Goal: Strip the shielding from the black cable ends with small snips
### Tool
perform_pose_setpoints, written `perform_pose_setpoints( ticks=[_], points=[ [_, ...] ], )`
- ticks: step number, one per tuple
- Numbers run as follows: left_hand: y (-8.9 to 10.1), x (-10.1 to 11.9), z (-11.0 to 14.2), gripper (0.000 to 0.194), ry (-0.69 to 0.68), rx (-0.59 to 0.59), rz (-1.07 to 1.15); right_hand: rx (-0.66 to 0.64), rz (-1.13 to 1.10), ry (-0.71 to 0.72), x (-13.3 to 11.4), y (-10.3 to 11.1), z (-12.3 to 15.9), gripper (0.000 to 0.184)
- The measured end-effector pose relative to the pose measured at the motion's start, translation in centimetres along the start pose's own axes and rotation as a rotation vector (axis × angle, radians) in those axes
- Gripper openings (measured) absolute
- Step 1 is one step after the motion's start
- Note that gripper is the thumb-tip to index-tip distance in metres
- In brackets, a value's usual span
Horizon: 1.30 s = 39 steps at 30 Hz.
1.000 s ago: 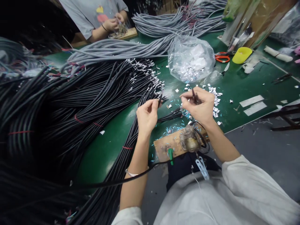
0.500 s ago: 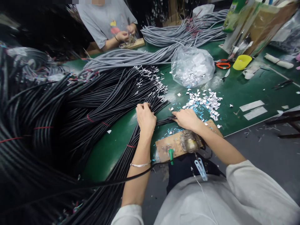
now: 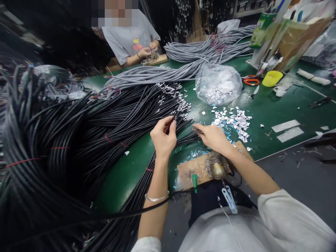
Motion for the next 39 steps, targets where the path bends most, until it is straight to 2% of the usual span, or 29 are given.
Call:
perform_pose_setpoints(
  ticks=[3,4,6,10,15,17,19,23,28,35,37,39],
  points=[
    [-0.1,2.8,0.9,0.017,-0.08,0.005,0.168,0.389,-0.401,-0.093,0.5,4.4,-0.1,0.028],
    [-0.1,3.4,1.2,0.015,-0.098,0.001,0.188,0.474,-0.488,-0.102,0.6,5.4,0.0,0.026],
    [-0.2,4.2,1.7,0.013,-0.118,-0.019,0.195,0.548,-0.584,-0.081,0.3,6.4,0.2,0.022],
    [-0.6,5.0,2.2,0.012,-0.167,-0.067,0.123,0.543,-0.638,0.004,-0.8,6.5,0.3,0.017],
    [-0.7,6.3,2.5,0.012,-0.274,-0.081,-0.031,0.554,-0.556,0.115,-1.8,5.8,0.7,0.011],
    [-0.7,6.3,2.6,0.012,-0.261,-0.077,-0.046,0.541,-0.545,0.164,-2.3,5.7,0.9,0.013],
    [-0.8,5.6,2.6,0.014,-0.182,-0.095,-0.013,0.534,-0.558,0.145,-2.3,5.8,0.9,0.013],
    [-1.7,4.1,2.8,0.024,0.009,-0.217,0.124,0.605,-0.538,-0.007,-1.0,7.0,1.1,0.02],
    [-2.6,3.3,3.2,0.035,0.176,-0.323,0.262,0.61,-0.512,0.089,-1.8,7.1,1.3,0.023],
    [-3.0,1.7,3.4,0.04,0.448,-0.288,0.435,0.643,-0.438,0.176,-3.1,6.9,1.9,0.024],
    [-3.2,1.6,3.4,0.038,0.467,-0.293,0.461,0.612,-0.443,0.181,-3.3,6.8,1.8,0.024],
    [-3.0,1.7,3.3,0.03,0.428,-0.271,0.432,0.594,-0.448,0.177,-3.3,6.7,1.6,0.025]
  ],
)
Point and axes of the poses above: each hand's wrist, its own z-axis away from the middle knuckle, its own y-axis out of the back of the hand, x = y × z, the point moved 9 cm from there along -z, towards the middle knuckle, and after that the axes turned 11 degrees about x, right-handed, at the moved point
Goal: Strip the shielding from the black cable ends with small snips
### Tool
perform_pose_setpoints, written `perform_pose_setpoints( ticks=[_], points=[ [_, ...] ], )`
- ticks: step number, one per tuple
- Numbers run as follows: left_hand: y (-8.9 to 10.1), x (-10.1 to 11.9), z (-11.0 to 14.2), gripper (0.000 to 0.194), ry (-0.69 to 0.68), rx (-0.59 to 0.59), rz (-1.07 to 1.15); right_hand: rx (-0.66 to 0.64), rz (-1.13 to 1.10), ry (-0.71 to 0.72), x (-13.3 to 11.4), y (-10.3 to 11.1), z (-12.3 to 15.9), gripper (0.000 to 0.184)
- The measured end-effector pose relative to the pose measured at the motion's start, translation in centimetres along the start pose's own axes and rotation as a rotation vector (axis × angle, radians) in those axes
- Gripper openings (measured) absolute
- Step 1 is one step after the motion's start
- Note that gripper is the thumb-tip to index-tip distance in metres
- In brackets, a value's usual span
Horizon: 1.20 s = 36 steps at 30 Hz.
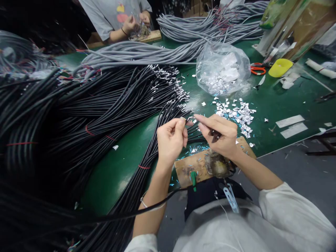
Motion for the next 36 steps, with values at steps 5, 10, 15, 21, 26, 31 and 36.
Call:
perform_pose_setpoints(
  ticks=[5,10,15,21,26,31,36],
  points=[
    [0.9,3.6,1.2,0.017,-0.451,0.23,-0.382,-0.029,0.044,-0.006,0.7,-0.3,0.0,0.033],
    [0.7,4.9,2.2,0.013,-0.675,0.306,-0.573,-0.096,0.103,0.016,1.1,-1.0,0.6,0.038],
    [0.0,4.1,1.5,0.018,-0.599,0.131,-0.49,-0.161,0.15,-0.007,1.5,-1.7,0.9,0.04],
    [0.8,3.4,0.9,0.024,-0.424,0.133,-0.298,-0.18,-0.072,-0.291,2.9,-1.5,0.4,0.05],
    [1.0,3.6,1.0,0.021,-0.434,0.16,-0.288,-0.154,-0.126,-0.226,2.2,-1.2,-0.3,0.026],
    [0.8,4.0,1.2,0.017,-0.495,0.155,-0.326,-0.126,-0.157,-0.214,2.0,-1.0,-0.4,0.022],
    [0.9,4.6,1.5,0.011,-0.58,0.201,-0.38,-0.137,-0.137,-0.219,2.1,-1.0,-0.5,0.021]
  ],
)
Point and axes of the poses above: each hand's wrist, its own z-axis away from the middle knuckle, its own y-axis out of the back of the hand, x = y × z, the point moved 9 cm from there along -z, towards the middle knuckle, and after that the axes turned 11 degrees about x, right-handed, at the moved point
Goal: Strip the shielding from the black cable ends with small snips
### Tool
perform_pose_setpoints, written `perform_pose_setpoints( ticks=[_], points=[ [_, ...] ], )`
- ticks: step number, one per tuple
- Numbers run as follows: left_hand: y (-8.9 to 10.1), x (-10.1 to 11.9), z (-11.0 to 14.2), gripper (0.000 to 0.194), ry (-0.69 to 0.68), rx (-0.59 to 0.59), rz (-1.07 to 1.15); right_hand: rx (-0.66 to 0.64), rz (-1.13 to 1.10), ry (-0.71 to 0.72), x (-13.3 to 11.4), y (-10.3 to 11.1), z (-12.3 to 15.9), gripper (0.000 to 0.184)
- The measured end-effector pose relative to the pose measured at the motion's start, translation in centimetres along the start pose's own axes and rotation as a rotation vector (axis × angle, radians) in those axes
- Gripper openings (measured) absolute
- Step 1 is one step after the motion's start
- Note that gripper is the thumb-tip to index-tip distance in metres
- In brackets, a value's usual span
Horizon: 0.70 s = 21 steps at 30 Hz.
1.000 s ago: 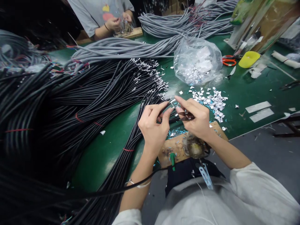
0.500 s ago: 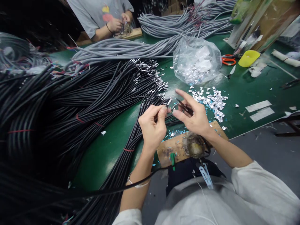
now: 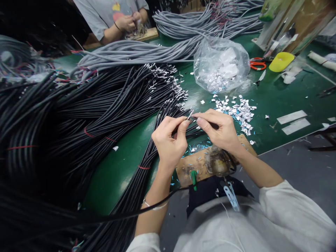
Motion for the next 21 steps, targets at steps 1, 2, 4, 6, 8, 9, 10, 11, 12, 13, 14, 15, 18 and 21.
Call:
perform_pose_setpoints(
  ticks=[1,2,4,6,8,9,10,11,12,13,14,15,18,21],
  points=[
    [0.0,0.0,0.0,0.011,-0.006,0.004,-0.007,0.0,-0.005,-0.005,0.0,0.0,0.0,0.022],
    [0.1,0.1,0.0,0.01,-0.008,0.007,-0.009,-0.003,-0.015,-0.014,0.1,0.0,0.0,0.022],
    [0.1,0.0,-0.1,0.01,-0.005,0.011,-0.005,-0.024,-0.04,-0.047,0.4,-0.1,0.0,0.024],
    [0.1,0.0,-0.1,0.009,0.001,0.013,0.01,-0.045,-0.058,-0.071,0.6,-0.3,0.0,0.025],
    [0.1,0.0,-0.1,0.009,0.003,0.014,0.021,-0.034,-0.043,-0.06,0.6,-0.2,0.0,0.024],
    [0.0,0.1,0.0,0.008,0.003,0.014,0.022,-0.018,-0.028,-0.046,0.4,-0.1,0.1,0.024],
    [0.0,0.1,0.0,0.008,0.005,0.014,0.025,0.003,-0.014,-0.029,0.3,0.0,0.1,0.023],
    [0.0,0.0,0.0,0.008,0.016,0.009,0.034,0.025,-0.003,-0.014,0.2,0.2,0.1,0.022],
    [-0.2,-0.2,0.0,0.009,0.04,-0.005,0.053,0.042,0.001,-0.002,0.0,0.3,0.1,0.021],
    [-0.4,-0.5,0.1,0.012,0.078,-0.031,0.085,0.053,0.001,0.01,-0.1,0.3,0.2,0.02],
    [-0.7,-0.9,0.1,0.016,0.133,-0.069,0.132,0.056,-0.003,0.019,-0.2,0.4,0.2,0.02],
    [-1.1,-1.4,0.2,0.021,0.2,-0.117,0.192,0.049,-0.006,0.025,-0.3,0.3,0.2,0.019],
    [-2.3,-2.5,0.8,0.033,0.381,-0.279,0.375,0.042,-0.025,0.007,-0.2,0.7,-0.1,0.018],
    [-2.9,-2.4,1.2,0.04,0.425,-0.393,0.444,0.078,-0.092,-0.037,0.1,1.5,-0.5,0.02]
  ],
)
Point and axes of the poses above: each hand's wrist, its own z-axis away from the middle knuckle, its own y-axis out of the back of the hand, x = y × z, the point moved 9 cm from there along -z, towards the middle knuckle, and after that the axes turned 11 degrees about x, right-handed, at the moved point
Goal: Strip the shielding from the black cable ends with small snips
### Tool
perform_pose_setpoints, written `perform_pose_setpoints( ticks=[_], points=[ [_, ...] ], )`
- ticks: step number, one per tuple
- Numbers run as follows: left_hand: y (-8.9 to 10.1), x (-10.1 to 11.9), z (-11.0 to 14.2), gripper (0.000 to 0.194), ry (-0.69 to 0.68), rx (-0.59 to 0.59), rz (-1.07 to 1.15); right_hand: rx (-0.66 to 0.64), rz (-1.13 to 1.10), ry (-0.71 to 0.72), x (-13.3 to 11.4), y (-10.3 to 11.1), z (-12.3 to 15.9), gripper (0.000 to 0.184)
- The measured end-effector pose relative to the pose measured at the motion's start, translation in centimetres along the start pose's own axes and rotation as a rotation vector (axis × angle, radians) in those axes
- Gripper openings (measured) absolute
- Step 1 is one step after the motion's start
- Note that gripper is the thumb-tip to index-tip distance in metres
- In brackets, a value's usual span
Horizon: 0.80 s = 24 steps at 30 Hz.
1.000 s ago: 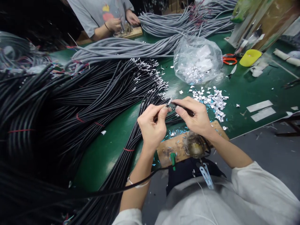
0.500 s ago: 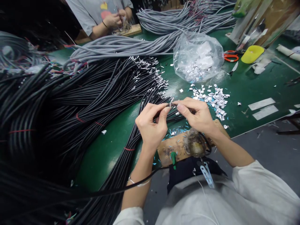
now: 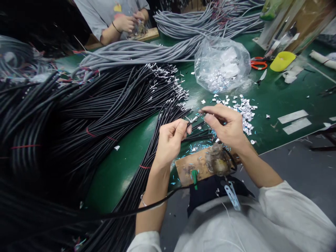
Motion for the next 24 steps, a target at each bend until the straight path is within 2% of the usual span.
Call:
perform_pose_setpoints(
  ticks=[2,5,7,9,12,14,16,19,21,24],
  points=[
    [-0.3,0.5,0.1,0.04,-0.047,-0.023,-0.071,-0.017,-0.053,-0.006,-0.2,0.0,-0.1,0.024],
    [-0.5,1.8,0.4,0.028,-0.229,0.016,-0.27,-0.035,-0.077,-0.087,0.5,-0.4,-0.1,0.021],
    [-0.8,2.7,0.6,0.014,-0.35,0.04,-0.363,-0.063,-0.127,-0.242,1.9,-0.9,0.2,0.028],
    [-1.1,3.0,0.8,0.006,-0.418,0.03,-0.401,-0.151,-0.239,-0.445,3.7,-1.9,0.8,0.033],
    [-1.5,3.0,0.9,0.005,-0.451,-0.025,-0.392,-0.356,-0.396,-0.753,5.6,-3.9,2.6,0.039],
    [-1.4,2.9,0.8,0.005,-0.428,-0.038,-0.346,-0.427,-0.44,-0.829,5.8,-4.3,3.2,0.04],
    [-1.0,2.5,0.6,0.01,-0.362,-0.022,-0.286,-0.33,-0.409,-0.697,5.3,-3.3,2.0,0.033],
    [-0.6,1.7,0.3,0.024,-0.227,-0.011,-0.204,-0.146,-0.28,-0.288,2.4,-0.9,0.0,0.015],
    [-0.6,1.1,0.2,0.03,-0.138,-0.026,-0.151,-0.148,-0.215,-0.075,0.5,-0.6,-0.1,0.012],
    [-0.6,0.2,0.2,0.038,-0.013,-0.048,-0.061,-0.143,-0.173,0.089,-0.8,-0.5,0.2,0.013]
  ],
)
Point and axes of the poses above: each hand's wrist, its own z-axis away from the middle knuckle, its own y-axis out of the back of the hand, x = y × z, the point moved 9 cm from there along -z, towards the middle knuckle, and after that the axes turned 11 degrees about x, right-handed, at the moved point
